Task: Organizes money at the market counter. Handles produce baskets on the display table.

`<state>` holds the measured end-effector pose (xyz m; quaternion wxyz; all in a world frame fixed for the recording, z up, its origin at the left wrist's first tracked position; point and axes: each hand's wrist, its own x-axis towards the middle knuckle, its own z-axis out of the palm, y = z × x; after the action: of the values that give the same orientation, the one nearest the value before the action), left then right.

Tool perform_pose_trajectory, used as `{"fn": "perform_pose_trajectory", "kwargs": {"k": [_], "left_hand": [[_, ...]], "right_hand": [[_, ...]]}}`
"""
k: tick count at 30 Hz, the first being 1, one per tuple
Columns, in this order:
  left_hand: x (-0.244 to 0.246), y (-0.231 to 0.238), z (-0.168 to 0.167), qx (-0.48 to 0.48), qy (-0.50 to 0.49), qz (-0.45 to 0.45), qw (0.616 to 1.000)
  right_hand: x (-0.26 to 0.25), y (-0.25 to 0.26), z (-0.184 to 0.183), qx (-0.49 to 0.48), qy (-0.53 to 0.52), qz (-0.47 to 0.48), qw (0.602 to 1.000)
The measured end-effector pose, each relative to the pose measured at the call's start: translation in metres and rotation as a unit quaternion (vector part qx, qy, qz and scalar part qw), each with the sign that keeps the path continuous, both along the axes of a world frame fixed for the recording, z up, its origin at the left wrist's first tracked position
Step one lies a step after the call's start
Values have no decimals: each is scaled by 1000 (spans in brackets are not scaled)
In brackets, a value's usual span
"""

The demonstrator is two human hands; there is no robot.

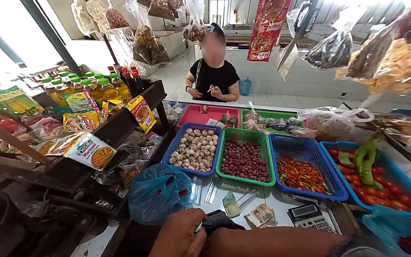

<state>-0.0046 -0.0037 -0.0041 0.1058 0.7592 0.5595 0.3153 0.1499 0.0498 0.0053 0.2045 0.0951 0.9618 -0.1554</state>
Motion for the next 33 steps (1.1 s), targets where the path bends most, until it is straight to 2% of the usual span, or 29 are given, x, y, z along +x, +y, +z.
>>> {"fn": "perform_pose_trajectory", "kwargs": {"k": [3,4,6,7,9,11,12,13,14,20,23,26,29,33], "left_hand": [[-5,-2,-4,1,8,24,1000],[-7,-2,-6,5,6,34,999],[-11,-5,-10,5,3,52,999],[-13,-7,-10,-4,-5,54,999],[-15,-14,-15,-41,-43,51,997],[-11,-16,-20,-77,-91,43,992],[-8,-15,-23,-89,-112,38,989],[-4,-13,-25,-98,-132,30,986],[-2,-11,-25,-106,-149,19,983],[5,3,-21,-172,-233,-48,956],[18,16,-17,-142,-262,-2,955],[32,30,-17,-103,-278,53,954],[41,39,-16,-63,-240,91,964],[43,41,-21,-35,-197,111,973]], "right_hand": [[5,-1,5,-43,21,-9,999],[11,2,8,-49,65,-8,997],[31,15,3,-69,244,-9,967],[41,24,6,-109,313,-44,943],[59,45,17,-255,386,-175,869],[69,67,17,-397,429,-334,740],[72,74,13,-435,442,-387,683],[74,79,8,-456,452,-419,642],[75,83,4,-464,458,-438,619],[71,82,-15,-468,465,-461,594],[66,77,-20,-476,455,-466,591],[60,71,-27,-484,441,-452,606],[56,67,-33,-475,439,-444,620],[60,71,-32,-475,431,-463,611]]}}
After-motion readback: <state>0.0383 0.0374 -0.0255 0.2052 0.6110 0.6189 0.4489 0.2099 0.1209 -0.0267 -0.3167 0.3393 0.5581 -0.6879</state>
